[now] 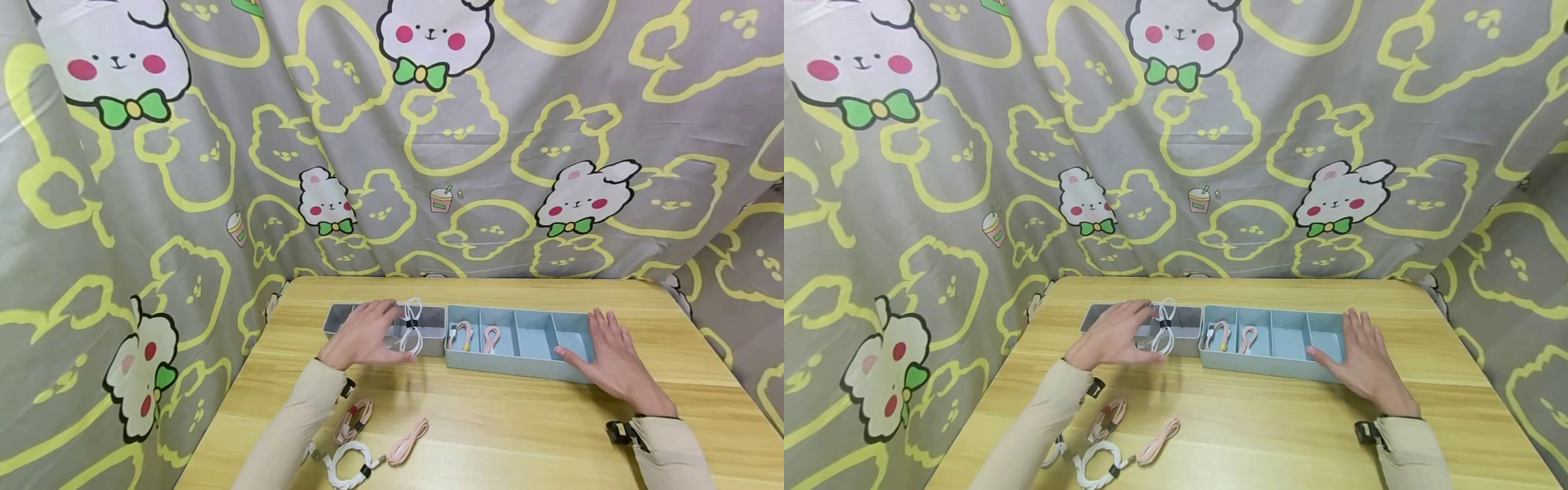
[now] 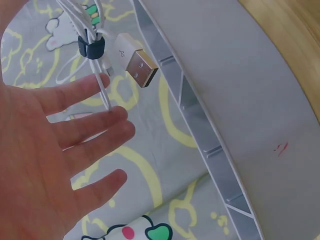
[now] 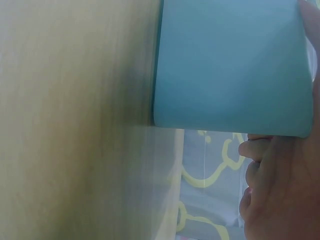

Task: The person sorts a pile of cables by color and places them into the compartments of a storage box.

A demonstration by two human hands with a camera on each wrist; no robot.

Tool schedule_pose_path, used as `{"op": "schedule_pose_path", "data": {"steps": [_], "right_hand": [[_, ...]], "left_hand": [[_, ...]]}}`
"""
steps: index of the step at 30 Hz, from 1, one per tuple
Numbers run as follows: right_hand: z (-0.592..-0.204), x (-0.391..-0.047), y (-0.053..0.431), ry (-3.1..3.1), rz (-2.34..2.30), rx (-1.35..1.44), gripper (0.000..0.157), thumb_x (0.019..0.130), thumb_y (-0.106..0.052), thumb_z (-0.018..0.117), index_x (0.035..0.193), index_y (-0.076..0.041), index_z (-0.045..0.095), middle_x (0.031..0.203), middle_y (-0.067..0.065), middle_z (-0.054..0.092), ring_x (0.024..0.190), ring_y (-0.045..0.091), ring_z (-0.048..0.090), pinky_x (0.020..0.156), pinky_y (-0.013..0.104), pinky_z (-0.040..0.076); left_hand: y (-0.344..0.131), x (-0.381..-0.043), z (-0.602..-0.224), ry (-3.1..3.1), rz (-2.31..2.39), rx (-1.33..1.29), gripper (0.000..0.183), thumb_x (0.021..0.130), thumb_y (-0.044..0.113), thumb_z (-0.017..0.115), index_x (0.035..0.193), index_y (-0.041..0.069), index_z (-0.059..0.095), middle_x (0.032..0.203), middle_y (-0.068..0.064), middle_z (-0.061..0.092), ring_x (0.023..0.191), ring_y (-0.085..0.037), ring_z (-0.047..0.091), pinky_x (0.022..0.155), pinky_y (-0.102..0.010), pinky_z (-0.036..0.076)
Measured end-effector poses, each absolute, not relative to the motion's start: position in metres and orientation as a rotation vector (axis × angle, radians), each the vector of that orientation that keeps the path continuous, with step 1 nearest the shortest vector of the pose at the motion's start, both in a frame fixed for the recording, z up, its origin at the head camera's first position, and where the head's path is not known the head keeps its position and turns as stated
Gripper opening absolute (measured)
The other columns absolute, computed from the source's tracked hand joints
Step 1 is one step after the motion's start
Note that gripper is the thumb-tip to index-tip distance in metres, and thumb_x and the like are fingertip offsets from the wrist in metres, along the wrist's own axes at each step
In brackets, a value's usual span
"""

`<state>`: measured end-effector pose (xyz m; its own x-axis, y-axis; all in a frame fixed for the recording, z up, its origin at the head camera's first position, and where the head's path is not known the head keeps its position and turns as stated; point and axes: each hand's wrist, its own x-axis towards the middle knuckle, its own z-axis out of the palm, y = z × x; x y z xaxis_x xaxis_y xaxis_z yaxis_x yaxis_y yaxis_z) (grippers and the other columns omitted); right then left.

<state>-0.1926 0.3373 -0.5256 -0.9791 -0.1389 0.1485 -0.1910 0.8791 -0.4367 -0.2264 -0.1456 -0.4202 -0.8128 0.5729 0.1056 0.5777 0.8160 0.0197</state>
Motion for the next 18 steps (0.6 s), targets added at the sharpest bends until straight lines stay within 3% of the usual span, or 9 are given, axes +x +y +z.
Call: {"op": "schedule_pose_path", "data": {"steps": [7,18], "right_hand": [[-0.526,-0.192,0.337,-2.925,0.697,0.259,0.11,0.098,-0.06,0.058,0.16,0.014,0.004,0.165,0.042,0.005,0.156,0.057,-0.007,0.124,0.071,-0.006],[-0.526,-0.192,0.337,-2.926,0.7,0.258,0.11,0.098,-0.06,0.057,0.16,0.014,0.004,0.165,0.041,0.004,0.156,0.056,-0.008,0.125,0.07,-0.008]], "left_hand": [[-0.141,-0.231,-0.418,-2.912,-0.068,-0.891,0.1,0.076,0.091,0.051,0.144,0.019,0.059,0.15,-0.01,0.057,0.138,-0.036,0.056,0.114,-0.058,0.044],[-0.132,-0.234,-0.416,-2.934,-0.047,-0.83,0.096,0.076,0.092,0.051,0.136,0.018,0.064,0.139,-0.007,0.064,0.129,-0.032,0.061,0.114,-0.056,0.044]]}}
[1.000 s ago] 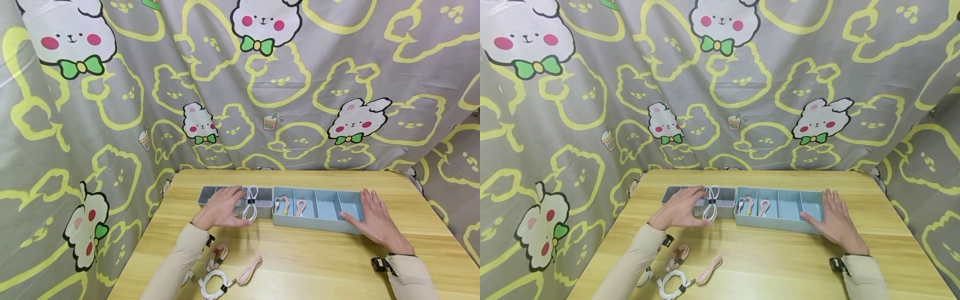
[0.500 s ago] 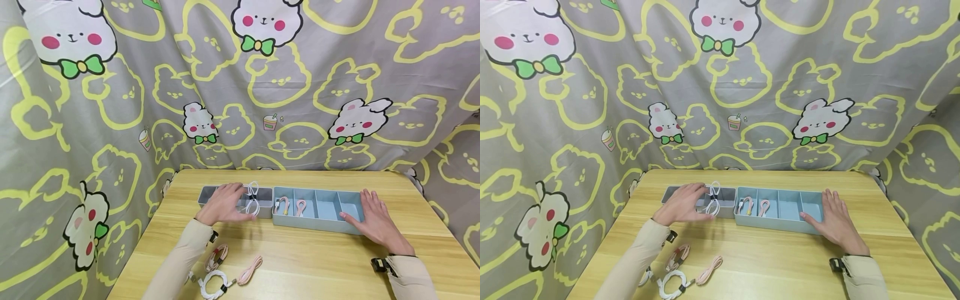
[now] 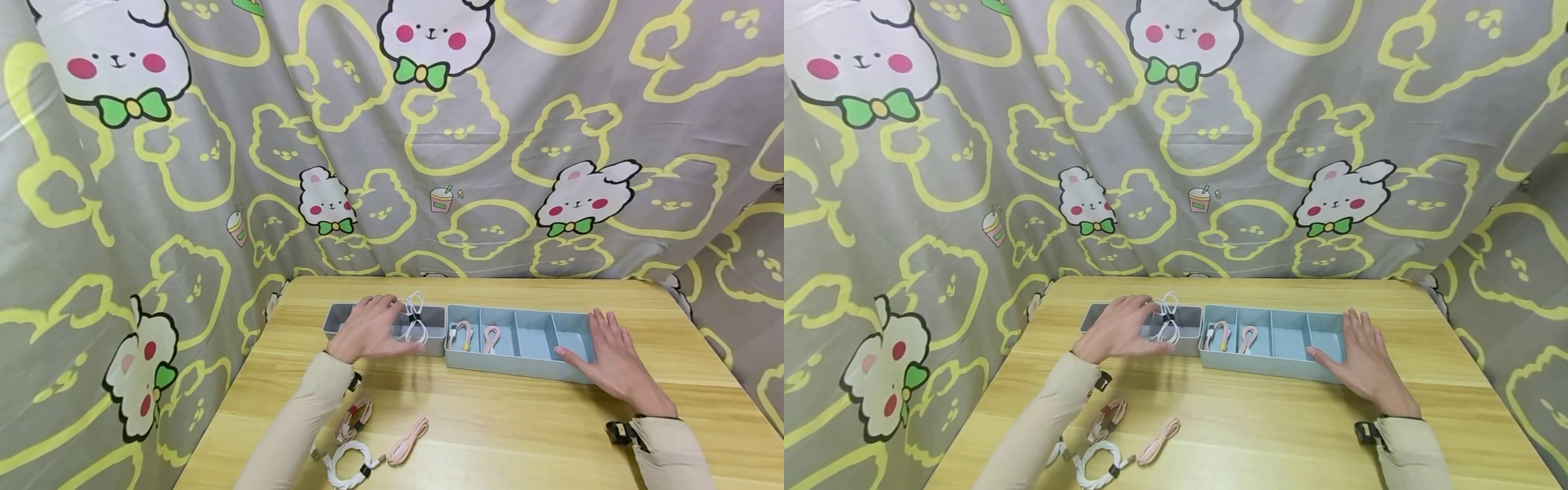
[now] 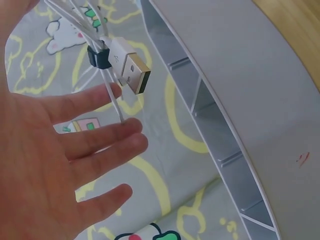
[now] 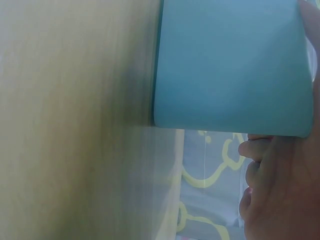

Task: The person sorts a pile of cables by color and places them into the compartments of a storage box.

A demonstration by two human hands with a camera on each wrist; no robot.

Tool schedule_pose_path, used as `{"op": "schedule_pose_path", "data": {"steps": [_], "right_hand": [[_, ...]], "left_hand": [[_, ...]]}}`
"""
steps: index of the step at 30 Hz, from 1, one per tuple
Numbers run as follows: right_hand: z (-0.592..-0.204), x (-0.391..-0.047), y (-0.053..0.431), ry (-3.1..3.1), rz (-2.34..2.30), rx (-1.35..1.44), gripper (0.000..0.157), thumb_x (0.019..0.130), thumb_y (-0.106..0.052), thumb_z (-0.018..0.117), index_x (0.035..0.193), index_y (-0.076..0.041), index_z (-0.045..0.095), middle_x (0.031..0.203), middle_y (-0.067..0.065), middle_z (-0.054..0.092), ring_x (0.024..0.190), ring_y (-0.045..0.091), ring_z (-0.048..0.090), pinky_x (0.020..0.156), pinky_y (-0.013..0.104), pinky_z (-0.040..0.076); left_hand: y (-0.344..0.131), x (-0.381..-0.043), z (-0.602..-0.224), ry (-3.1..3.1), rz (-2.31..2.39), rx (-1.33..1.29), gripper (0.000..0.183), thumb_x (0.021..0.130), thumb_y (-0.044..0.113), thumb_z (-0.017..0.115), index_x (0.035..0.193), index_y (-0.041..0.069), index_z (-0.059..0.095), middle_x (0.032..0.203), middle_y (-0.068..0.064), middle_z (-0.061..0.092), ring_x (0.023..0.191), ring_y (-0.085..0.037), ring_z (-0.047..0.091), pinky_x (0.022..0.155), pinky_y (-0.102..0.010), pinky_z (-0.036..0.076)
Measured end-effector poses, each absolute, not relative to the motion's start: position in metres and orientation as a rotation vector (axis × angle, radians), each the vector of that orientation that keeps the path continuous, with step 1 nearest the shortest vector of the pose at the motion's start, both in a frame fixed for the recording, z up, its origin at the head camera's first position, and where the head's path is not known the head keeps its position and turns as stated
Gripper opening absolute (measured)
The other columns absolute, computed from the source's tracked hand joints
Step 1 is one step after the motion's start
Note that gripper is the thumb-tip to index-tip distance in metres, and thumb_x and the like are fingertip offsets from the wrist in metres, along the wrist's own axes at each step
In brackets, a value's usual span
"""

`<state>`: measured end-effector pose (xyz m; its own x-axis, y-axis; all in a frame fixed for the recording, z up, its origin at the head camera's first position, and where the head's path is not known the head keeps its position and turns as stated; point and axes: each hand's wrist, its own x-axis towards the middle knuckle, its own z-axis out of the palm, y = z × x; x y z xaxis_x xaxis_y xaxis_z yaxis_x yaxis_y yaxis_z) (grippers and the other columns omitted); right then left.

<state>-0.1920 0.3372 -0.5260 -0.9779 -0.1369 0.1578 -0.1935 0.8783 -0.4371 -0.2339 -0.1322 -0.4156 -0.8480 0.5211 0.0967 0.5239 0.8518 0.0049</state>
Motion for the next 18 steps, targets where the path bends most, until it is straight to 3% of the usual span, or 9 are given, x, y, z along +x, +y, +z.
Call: {"op": "schedule_pose_path", "data": {"steps": [18], "right_hand": [[-0.5281,-0.1939,0.3389,-2.93,0.7,0.259,0.11,0.098,-0.06,0.057,0.16,0.013,0.003,0.165,0.041,0.004,0.156,0.056,-0.008,0.124,0.07,-0.008]], "left_hand": [[-0.1223,-0.242,-0.415,-2.945,0.065,-0.792,0.085,0.079,0.092,0.044,0.114,0.02,0.073,0.107,-0.004,0.071,0.102,-0.025,0.067,0.092,-0.045,0.053]]}}
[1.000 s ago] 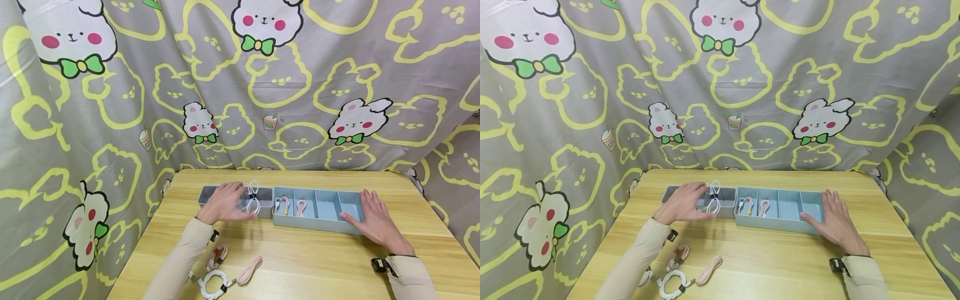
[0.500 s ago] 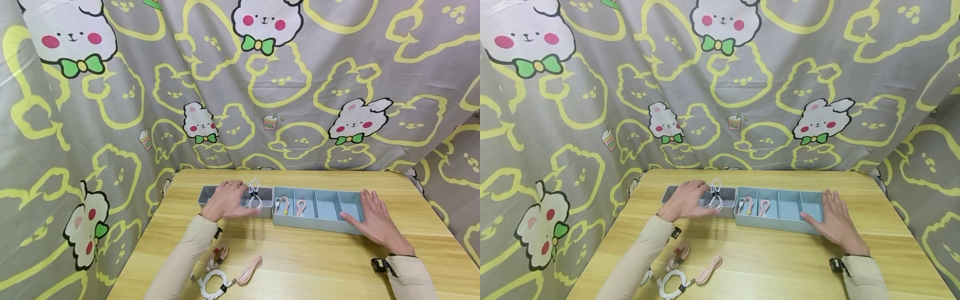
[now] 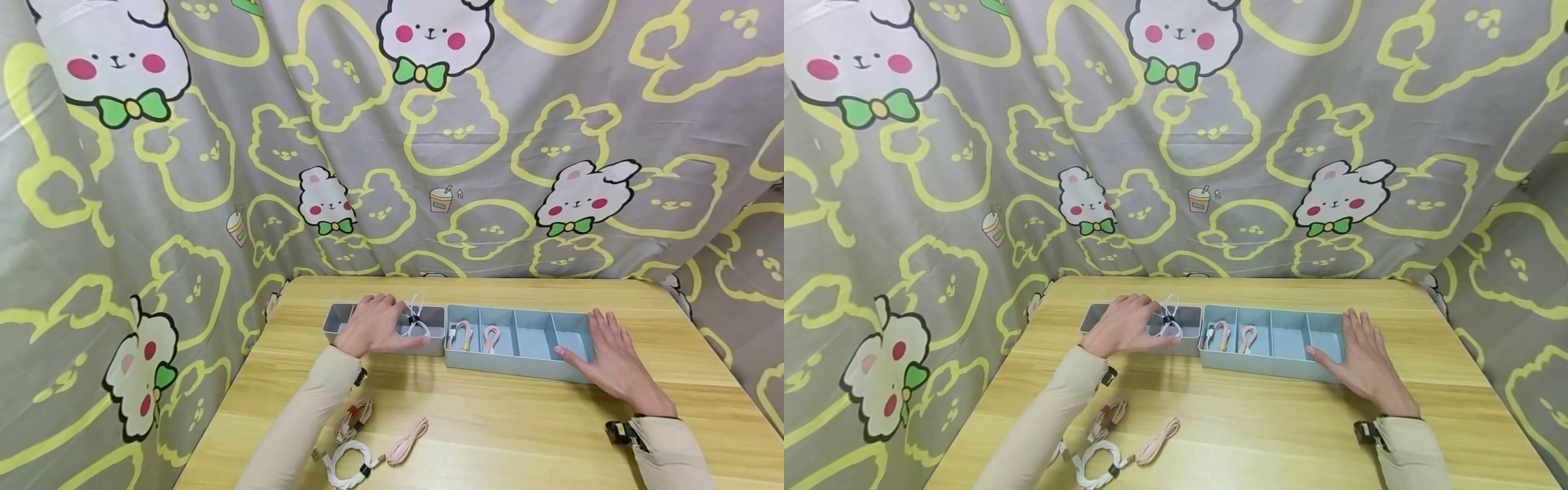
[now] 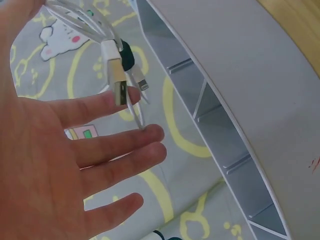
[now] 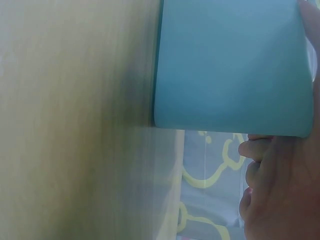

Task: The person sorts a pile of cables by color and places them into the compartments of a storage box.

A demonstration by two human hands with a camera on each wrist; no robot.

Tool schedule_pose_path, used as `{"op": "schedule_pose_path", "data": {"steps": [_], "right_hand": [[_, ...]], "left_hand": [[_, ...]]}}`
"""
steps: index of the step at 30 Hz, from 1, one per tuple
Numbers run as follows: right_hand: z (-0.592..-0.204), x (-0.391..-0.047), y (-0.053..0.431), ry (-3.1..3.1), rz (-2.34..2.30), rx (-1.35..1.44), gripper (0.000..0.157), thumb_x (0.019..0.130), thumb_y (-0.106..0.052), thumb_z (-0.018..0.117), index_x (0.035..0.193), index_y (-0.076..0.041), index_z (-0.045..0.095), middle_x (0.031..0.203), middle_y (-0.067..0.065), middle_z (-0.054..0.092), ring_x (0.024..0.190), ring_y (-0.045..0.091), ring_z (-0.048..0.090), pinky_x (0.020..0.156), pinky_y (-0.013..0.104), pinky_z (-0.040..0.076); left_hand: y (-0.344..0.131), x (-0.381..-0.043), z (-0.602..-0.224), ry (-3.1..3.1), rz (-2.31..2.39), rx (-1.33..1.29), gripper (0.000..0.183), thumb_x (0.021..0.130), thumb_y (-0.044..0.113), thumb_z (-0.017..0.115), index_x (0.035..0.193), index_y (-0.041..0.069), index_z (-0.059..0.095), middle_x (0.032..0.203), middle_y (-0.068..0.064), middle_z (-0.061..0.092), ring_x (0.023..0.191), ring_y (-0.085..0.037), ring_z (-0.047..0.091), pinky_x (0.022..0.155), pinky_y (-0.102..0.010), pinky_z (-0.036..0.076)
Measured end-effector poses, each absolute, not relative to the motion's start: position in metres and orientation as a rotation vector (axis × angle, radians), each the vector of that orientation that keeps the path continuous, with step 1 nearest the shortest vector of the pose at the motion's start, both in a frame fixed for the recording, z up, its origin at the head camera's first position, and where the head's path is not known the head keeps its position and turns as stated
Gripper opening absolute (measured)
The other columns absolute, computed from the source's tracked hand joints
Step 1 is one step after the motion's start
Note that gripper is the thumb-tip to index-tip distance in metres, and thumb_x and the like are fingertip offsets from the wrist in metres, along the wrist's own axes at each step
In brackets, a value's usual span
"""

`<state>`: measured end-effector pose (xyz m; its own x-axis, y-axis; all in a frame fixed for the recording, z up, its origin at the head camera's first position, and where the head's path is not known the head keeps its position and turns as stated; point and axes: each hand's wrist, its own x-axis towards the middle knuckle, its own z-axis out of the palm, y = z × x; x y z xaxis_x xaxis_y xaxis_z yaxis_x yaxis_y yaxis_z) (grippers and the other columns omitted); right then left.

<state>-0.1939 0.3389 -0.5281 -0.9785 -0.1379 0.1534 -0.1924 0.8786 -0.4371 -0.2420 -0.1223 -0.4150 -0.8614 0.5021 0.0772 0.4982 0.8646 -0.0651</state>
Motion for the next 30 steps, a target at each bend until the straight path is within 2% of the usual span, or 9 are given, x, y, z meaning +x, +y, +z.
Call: {"op": "schedule_pose_path", "data": {"steps": [7,15,23,26,30], "right_hand": [[-0.528,-0.193,0.338,-2.915,0.7,0.266,0.11,0.098,-0.059,0.058,0.16,0.014,0.004,0.165,0.041,0.004,0.156,0.057,-0.008,0.124,0.072,-0.006],[-0.527,-0.194,0.338,-2.927,0.705,0.265,0.11,0.098,-0.059,0.057,0.16,0.014,0.003,0.165,0.041,0.004,0.156,0.056,-0.008,0.124,0.071,-0.007],[-0.526,-0.193,0.338,-2.935,0.715,0.256,0.11,0.099,-0.06,0.056,0.16,0.013,0.002,0.166,0.04,0.0,0.156,0.055,-0.011,0.124,0.071,-0.008],[-0.527,-0.193,0.338,-2.94,0.718,0.255,0.11,0.099,-0.06,0.056,0.16,0.012,0.0,0.166,0.039,-0.001,0.156,0.054,-0.014,0.124,0.071,-0.009],[-0.527,-0.193,0.337,-2.939,0.72,0.256,0.11,0.099,-0.06,0.056,0.16,0.012,-0.001,0.166,0.039,-0.001,0.156,0.054,-0.015,0.124,0.071,-0.009]], "left_hand": [[-0.116,-0.248,-0.413,-2.972,0.098,-0.786,0.071,0.081,0.09,0.045,0.08,0.022,0.064,0.083,-0.001,0.065,0.083,-0.022,0.062,0.08,-0.041,0.051],[-0.111,-0.254,-0.414,-3.029,0.112,-0.754,0.07,0.081,0.091,0.043,0.073,0.024,0.062,0.08,0.001,0.063,0.085,-0.02,0.061,0.083,-0.041,0.049],[-0.102,-0.263,-0.413,-3.082,0.139,-0.685,0.077,0.081,0.094,0.041,0.055,0.021,0.044,0.059,0.004,0.047,0.065,-0.017,0.051,0.073,-0.037,0.041],[-0.097,-0.264,-0.411,-3.116,0.16,-0.663,0.078,0.08,0.095,0.042,0.054,0.021,0.042,0.058,0.005,0.043,0.064,-0.017,0.049,0.076,-0.038,0.041],[-0.09,-0.265,-0.407,-3.14,0.229,-0.651,0.08,0.079,0.096,0.04,0.056,0.02,0.047,0.06,0.004,0.048,0.066,-0.017,0.054,0.083,-0.041,0.046]]}}
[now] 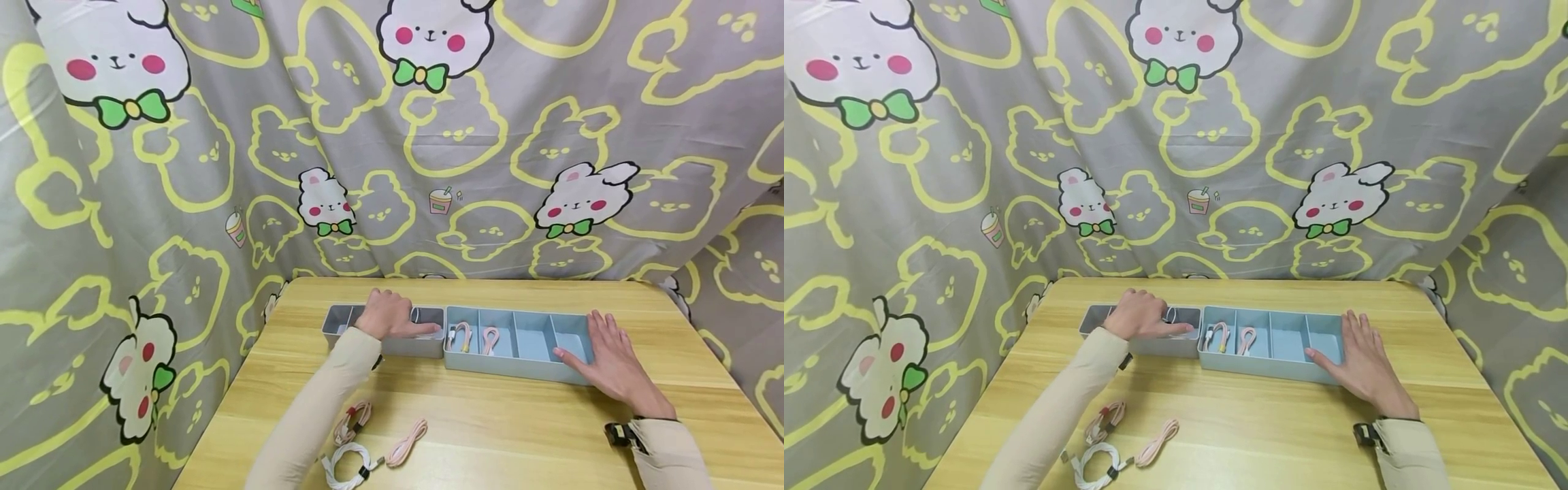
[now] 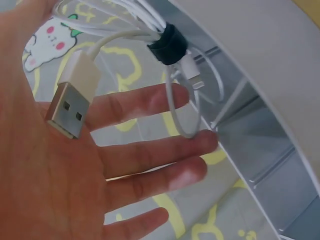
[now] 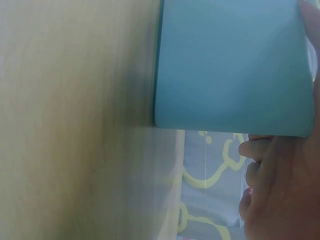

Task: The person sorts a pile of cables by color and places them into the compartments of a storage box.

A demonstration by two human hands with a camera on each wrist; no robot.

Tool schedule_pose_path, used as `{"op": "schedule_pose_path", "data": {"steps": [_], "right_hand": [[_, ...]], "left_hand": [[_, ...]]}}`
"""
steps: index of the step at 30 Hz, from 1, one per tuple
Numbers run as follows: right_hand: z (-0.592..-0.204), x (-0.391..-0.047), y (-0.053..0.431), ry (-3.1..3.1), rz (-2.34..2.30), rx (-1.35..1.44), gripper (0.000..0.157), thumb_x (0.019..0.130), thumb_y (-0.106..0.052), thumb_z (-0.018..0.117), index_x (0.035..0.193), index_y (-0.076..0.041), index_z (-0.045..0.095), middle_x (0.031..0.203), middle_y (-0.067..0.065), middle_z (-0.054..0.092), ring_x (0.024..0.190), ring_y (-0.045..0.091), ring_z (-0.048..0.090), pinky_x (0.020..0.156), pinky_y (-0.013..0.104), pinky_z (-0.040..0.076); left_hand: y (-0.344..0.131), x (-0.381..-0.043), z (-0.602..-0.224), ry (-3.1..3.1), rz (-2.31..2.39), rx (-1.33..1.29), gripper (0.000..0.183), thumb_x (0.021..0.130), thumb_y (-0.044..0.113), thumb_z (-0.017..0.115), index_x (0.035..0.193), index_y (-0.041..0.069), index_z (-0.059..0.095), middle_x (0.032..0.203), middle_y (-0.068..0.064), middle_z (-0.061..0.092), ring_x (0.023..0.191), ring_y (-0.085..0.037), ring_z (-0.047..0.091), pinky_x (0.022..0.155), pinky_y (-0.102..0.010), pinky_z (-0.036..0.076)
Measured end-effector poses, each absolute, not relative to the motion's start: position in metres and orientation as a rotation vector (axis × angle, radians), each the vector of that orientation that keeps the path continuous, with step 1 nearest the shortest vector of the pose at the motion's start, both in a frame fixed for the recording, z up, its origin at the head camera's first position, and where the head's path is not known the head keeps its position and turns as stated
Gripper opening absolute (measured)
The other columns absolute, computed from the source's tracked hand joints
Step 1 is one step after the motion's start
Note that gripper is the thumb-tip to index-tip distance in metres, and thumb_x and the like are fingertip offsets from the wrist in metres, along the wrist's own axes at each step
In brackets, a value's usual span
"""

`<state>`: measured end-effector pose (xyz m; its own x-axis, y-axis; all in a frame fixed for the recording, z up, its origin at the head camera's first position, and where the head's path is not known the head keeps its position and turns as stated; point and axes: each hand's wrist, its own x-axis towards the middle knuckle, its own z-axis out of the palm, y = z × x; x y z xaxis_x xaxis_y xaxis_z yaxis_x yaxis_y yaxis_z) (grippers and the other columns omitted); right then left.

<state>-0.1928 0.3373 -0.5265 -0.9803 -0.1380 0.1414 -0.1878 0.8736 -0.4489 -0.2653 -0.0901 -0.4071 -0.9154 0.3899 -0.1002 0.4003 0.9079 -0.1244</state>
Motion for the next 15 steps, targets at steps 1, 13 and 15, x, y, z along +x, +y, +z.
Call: {"op": "schedule_pose_path", "data": {"steps": [1,13,15], "right_hand": [[-0.526,-0.193,0.337,-2.937,0.719,0.256,0.11,0.099,-0.06,0.056,0.16,0.012,0.0,0.167,0.039,-0.001,0.156,0.054,-0.014,0.124,0.071,-0.009],[-0.528,-0.193,0.338,-2.942,0.719,0.251,0.11,0.099,-0.06,0.055,0.161,0.011,-0.002,0.167,0.039,-0.001,0.156,0.054,-0.014,0.124,0.07,-0.009],[-0.528,-0.193,0.338,-2.941,0.72,0.251,0.11,0.099,-0.06,0.055,0.161,0.011,-0.002,0.167,0.039,-0.001,0.156,0.054,-0.013,0.124,0.07,-0.009]], "left_hand": [[-0.088,-0.266,-0.406,2.989,-0.24,0.611,0.08,0.079,0.096,0.039,0.057,0.02,0.05,0.061,0.003,0.051,0.068,-0.017,0.055,0.086,-0.042,0.046],[-0.075,-0.273,-0.403,2.926,-0.413,0.535,0.079,0.078,0.098,0.039,0.06,0.021,0.046,0.057,0.006,0.041,0.061,-0.013,0.049,0.084,-0.04,0.048],[-0.073,-0.273,-0.402,2.927,-0.419,0.53,0.078,0.078,0.097,0.04,0.06,0.022,0.045,0.056,0.006,0.038,0.059,-0.013,0.046,0.081,-0.039,0.047]]}}
